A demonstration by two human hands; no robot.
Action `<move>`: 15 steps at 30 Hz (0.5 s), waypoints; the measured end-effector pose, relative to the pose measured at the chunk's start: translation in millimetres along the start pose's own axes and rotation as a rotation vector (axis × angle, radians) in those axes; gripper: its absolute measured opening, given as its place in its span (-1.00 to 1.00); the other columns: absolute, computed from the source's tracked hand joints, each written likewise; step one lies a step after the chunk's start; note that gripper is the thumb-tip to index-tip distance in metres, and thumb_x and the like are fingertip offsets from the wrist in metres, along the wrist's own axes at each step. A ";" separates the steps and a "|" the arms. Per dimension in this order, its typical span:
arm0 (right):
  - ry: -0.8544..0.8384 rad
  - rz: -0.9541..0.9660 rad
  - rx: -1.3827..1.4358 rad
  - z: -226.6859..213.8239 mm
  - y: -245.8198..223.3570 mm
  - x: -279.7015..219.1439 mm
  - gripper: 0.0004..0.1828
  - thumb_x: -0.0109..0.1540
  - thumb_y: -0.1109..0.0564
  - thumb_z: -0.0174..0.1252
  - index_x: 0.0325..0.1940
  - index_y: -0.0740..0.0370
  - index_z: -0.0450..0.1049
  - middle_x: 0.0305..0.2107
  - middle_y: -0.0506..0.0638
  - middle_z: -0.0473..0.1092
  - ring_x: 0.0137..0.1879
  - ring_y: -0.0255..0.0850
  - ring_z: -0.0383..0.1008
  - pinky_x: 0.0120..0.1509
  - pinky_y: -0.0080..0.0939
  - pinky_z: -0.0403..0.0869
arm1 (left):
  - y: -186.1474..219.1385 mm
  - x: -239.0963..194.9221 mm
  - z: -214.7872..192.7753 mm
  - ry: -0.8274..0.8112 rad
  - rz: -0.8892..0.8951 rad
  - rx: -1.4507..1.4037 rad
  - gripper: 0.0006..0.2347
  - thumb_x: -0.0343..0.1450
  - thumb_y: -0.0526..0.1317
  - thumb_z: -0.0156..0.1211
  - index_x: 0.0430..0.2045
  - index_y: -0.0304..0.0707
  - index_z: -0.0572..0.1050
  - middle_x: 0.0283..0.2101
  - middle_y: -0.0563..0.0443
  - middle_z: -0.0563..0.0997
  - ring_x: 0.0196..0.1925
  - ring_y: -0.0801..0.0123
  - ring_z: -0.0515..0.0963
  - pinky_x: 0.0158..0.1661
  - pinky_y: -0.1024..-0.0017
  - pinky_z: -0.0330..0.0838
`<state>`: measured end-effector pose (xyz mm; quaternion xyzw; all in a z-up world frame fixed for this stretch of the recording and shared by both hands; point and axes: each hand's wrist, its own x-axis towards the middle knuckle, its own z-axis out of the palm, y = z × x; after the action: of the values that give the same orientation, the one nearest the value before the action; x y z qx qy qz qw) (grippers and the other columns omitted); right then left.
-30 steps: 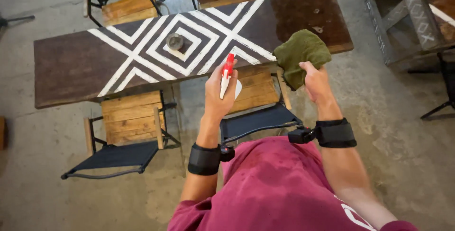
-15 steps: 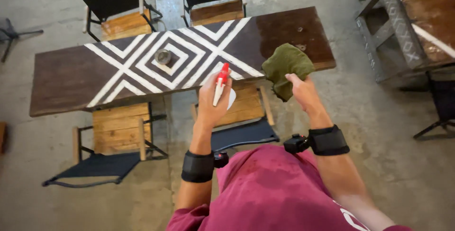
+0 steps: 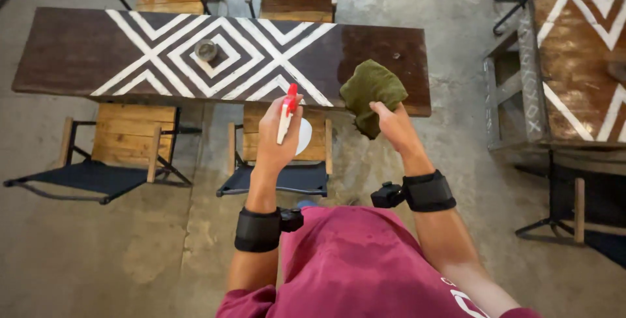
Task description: The person sprays liquid from a spray bottle onto wooden tables and wipes the surfaces with a green cloth. The person moves between multiple tables, repeating the spray and wipe sequence on each one.
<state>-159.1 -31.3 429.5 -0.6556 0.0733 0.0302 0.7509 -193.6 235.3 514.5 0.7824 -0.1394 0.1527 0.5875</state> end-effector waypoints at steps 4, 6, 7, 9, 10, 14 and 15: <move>0.031 0.020 -0.031 -1.6 8.3 10.2 -0.55 0.30 0.21 0.06 0.28 0.35 0.41 0.10 0.02 0.48 0.18 -0.20 0.46 0.22 -0.18 0.44 | 1.5 -0.1 6.4 0.006 -0.034 0.036 -0.83 0.54 -0.31 0.17 -0.03 -0.39 0.52 -0.27 -0.10 0.61 -0.26 0.42 0.57 -0.19 0.45 0.47; 0.009 -0.070 0.022 -1.7 17.2 14.8 -0.51 0.29 0.20 0.07 0.32 0.32 0.38 0.15 -0.01 0.45 0.23 -0.23 0.44 0.27 -0.22 0.42 | -2.5 1.8 7.4 -0.004 0.057 0.008 -0.84 0.55 -0.32 0.16 -0.03 -0.39 0.50 -0.17 -0.15 0.65 -0.16 0.38 0.63 -0.11 0.42 0.49; 0.023 -0.071 0.028 -2.1 19.6 14.0 -0.51 0.29 0.20 0.07 0.32 0.32 0.38 0.15 -0.01 0.45 0.23 -0.23 0.44 0.27 -0.22 0.42 | -3.1 2.6 7.8 -0.018 0.061 0.006 -0.84 0.55 -0.32 0.16 -0.03 -0.39 0.50 -0.17 -0.15 0.65 -0.16 0.38 0.63 -0.11 0.42 0.49; 0.075 -0.023 -0.021 -1.4 23.7 14.2 -0.52 0.29 0.18 0.09 0.31 0.30 0.39 0.15 -0.02 0.46 0.23 -0.24 0.45 0.27 -0.22 0.42 | -4.9 4.7 7.2 -0.055 -0.092 0.037 -0.82 0.51 -0.32 0.19 -0.04 -0.38 0.53 -0.30 -0.17 0.61 -0.29 0.30 0.57 -0.20 0.40 0.47; 0.084 -0.027 -0.017 -0.5 20.0 12.2 -0.52 0.29 0.18 0.09 0.31 0.30 0.39 0.15 -0.02 0.46 0.23 -0.24 0.45 0.27 -0.22 0.42 | -8.1 6.6 7.6 -0.064 -0.086 0.036 -0.82 0.51 -0.32 0.19 -0.04 -0.38 0.53 -0.30 -0.17 0.61 -0.29 0.30 0.57 -0.20 0.40 0.47; 0.096 -0.083 -0.010 4.8 15.2 7.0 -0.54 0.28 0.19 0.09 0.28 0.31 0.42 0.13 -0.03 0.47 0.22 -0.25 0.45 0.27 -0.22 0.42 | -15.4 9.5 6.0 -0.083 0.070 -0.005 -0.83 0.52 -0.34 0.17 -0.03 -0.39 0.50 -0.18 -0.21 0.63 -0.16 0.20 0.65 -0.10 0.37 0.50; 0.105 -0.060 0.001 5.1 15.8 4.7 -0.54 0.28 0.19 0.09 0.28 0.30 0.41 0.13 -0.03 0.47 0.21 -0.25 0.45 0.25 -0.23 0.42 | -13.9 7.4 5.7 -0.092 0.074 -0.022 -0.83 0.52 -0.35 0.15 -0.03 -0.38 0.50 -0.17 -0.21 0.64 -0.14 0.18 0.66 -0.10 0.37 0.50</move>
<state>-156.3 -24.3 413.9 -0.6579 0.0929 -0.0266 0.7469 -180.9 233.3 503.8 0.7763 -0.1969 0.1365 0.5831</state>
